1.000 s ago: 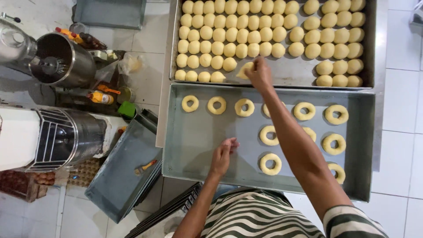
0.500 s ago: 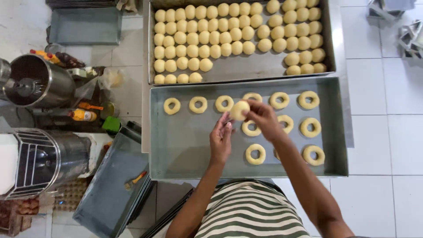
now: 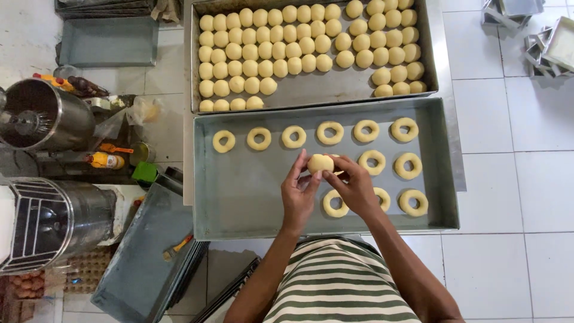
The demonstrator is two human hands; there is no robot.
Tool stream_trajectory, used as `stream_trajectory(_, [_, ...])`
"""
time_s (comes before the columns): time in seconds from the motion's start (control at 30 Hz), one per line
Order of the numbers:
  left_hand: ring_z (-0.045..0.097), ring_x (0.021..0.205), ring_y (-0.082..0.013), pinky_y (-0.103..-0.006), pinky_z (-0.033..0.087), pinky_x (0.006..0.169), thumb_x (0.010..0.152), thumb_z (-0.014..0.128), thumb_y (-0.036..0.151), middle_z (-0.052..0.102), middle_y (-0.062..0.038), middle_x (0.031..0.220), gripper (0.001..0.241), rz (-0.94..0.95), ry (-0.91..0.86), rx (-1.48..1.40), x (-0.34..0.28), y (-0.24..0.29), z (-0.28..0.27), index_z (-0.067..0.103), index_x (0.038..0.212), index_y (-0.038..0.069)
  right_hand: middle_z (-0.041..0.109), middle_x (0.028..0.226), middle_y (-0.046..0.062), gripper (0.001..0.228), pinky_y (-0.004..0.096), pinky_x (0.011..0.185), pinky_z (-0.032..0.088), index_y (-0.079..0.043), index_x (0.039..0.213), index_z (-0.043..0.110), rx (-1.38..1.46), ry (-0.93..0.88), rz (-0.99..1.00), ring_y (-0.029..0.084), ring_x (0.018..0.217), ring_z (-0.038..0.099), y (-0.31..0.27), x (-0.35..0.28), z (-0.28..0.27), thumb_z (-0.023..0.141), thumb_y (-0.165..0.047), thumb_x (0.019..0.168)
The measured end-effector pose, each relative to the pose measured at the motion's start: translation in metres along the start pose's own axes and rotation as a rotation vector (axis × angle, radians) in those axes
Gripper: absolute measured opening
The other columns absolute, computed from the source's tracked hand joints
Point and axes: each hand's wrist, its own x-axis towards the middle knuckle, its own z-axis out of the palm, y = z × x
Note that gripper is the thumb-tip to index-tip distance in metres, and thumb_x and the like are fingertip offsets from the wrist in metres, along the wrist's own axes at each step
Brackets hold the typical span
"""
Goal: The person is shaping dough balls into donuts and placing them on a metal tray.
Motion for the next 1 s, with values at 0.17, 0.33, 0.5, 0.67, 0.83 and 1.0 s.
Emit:
stream_trajectory(0.17, [0.065, 0.116, -0.0168, -0.029, 0.062, 0.092, 0.101, 0.069, 0.012, 0.063, -0.008, 0.132, 0.048, 0.033, -0.061, 0.206, -0.001, 0.027, 0.004, 0.056, 0.146, 0.002, 0.074, 0.107, 0.003, 0.038, 0.023, 0.079, 0.058, 0.0, 0.133, 0.067, 0.171, 0.008, 0.099, 0.006, 0.091, 0.068, 0.021, -0.003, -0.007, 0.072, -0.009, 0.097])
stream_trajectory(0.33, [0.066, 0.107, -0.0149, -0.0298, 0.06, 0.091, 0.099, 0.074, 0.006, 0.067, -0.01, 0.122, 0.044, -0.075, -0.022, -0.038, -0.002, -0.002, 0.003, 0.059, 0.139, -0.003, 0.066, 0.108, 0.002, 0.038, 0.023, 0.073, 0.053, 0.002, 0.134, 0.067, 0.173, -0.044, 0.014, 0.006, 0.086, 0.061, -0.001, -0.002, -0.012, 0.07, -0.008, 0.098])
stream_trajectory(0.5, [0.066, 0.109, -0.0123, -0.0261, 0.058, 0.094, 0.095, 0.072, 0.004, 0.067, -0.007, 0.124, 0.05, -0.074, -0.002, -0.127, -0.001, 0.011, 0.002, 0.055, 0.142, -0.001, 0.072, 0.1, 0.003, 0.054, 0.023, 0.079, 0.057, -0.006, 0.142, 0.058, 0.12, 0.002, 0.041, 0.007, 0.09, 0.068, 0.004, -0.004, -0.011, 0.076, -0.011, 0.091])
stream_trajectory(0.67, [0.067, 0.109, -0.0146, -0.0288, 0.059, 0.095, 0.099, 0.072, 0.002, 0.067, -0.01, 0.123, 0.038, -0.049, -0.027, -0.117, -0.005, -0.001, -0.004, 0.063, 0.135, -0.006, 0.072, 0.108, 0.003, 0.033, 0.025, 0.078, 0.057, -0.002, 0.121, 0.072, -0.024, -0.038, -0.045, 0.009, 0.092, 0.068, -0.028, -0.006, -0.014, 0.077, -0.009, 0.09])
stream_trajectory(0.83, [0.066, 0.113, -0.014, -0.03, 0.059, 0.098, 0.095, 0.074, 0.002, 0.064, -0.008, 0.125, 0.038, 0.009, -0.077, -0.159, -0.003, 0.017, -0.001, 0.061, 0.131, -0.004, 0.071, 0.105, 0.004, 0.034, 0.025, 0.078, 0.057, -0.002, 0.123, 0.072, -0.018, -0.021, -0.064, 0.01, 0.091, 0.067, -0.019, -0.007, -0.014, 0.076, -0.008, 0.09])
stream_trajectory(1.0, [0.068, 0.108, -0.0124, -0.0281, 0.06, 0.093, 0.098, 0.071, 0.007, 0.07, -0.008, 0.119, 0.039, -0.125, -0.093, -0.022, -0.004, 0.027, -0.004, 0.063, 0.135, -0.002, 0.071, 0.108, 0.004, 0.033, 0.026, 0.074, 0.057, -0.003, 0.122, 0.072, -0.081, -0.017, -0.064, 0.01, 0.088, 0.067, -0.035, -0.008, -0.013, 0.076, -0.009, 0.09])
